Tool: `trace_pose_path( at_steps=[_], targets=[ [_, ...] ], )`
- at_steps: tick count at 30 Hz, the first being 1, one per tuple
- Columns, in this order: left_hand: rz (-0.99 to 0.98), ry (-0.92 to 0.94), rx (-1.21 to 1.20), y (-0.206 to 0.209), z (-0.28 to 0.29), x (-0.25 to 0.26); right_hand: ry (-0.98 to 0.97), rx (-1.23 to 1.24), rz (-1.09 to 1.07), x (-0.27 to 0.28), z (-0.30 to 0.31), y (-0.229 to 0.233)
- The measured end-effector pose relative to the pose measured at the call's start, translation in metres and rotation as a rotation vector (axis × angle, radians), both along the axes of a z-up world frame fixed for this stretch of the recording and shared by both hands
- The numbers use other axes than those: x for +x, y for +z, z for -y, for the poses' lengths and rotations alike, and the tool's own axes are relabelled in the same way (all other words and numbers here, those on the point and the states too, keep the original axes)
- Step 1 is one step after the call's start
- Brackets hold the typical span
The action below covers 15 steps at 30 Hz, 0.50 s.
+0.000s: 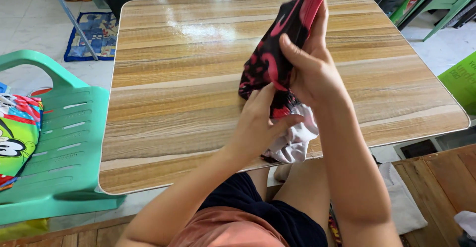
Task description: The person uses scissors to trim threads and edges on a pair of patterned shorts, then folds them. They then unfold and fold a second pair of patterned shorts.
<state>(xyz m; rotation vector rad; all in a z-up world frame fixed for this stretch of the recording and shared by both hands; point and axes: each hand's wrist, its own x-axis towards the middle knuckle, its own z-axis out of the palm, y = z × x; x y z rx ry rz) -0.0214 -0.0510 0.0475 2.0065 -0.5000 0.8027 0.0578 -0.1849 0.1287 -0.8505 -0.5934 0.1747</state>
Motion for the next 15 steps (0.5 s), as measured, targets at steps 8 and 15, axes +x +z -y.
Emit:
trace_pose_path(
  at_steps=[8, 15],
  targets=[
    [0.058, 0.283, 0.302, 0.005, -0.074, -0.005, -0.218, 0.203, -0.002, 0.047, 0.101, 0.033],
    [0.161, 0.612, 0.337, 0.012, -0.17, -0.02, -0.075, 0.452, -0.267, 0.083, 0.198, -0.039]
  ],
)
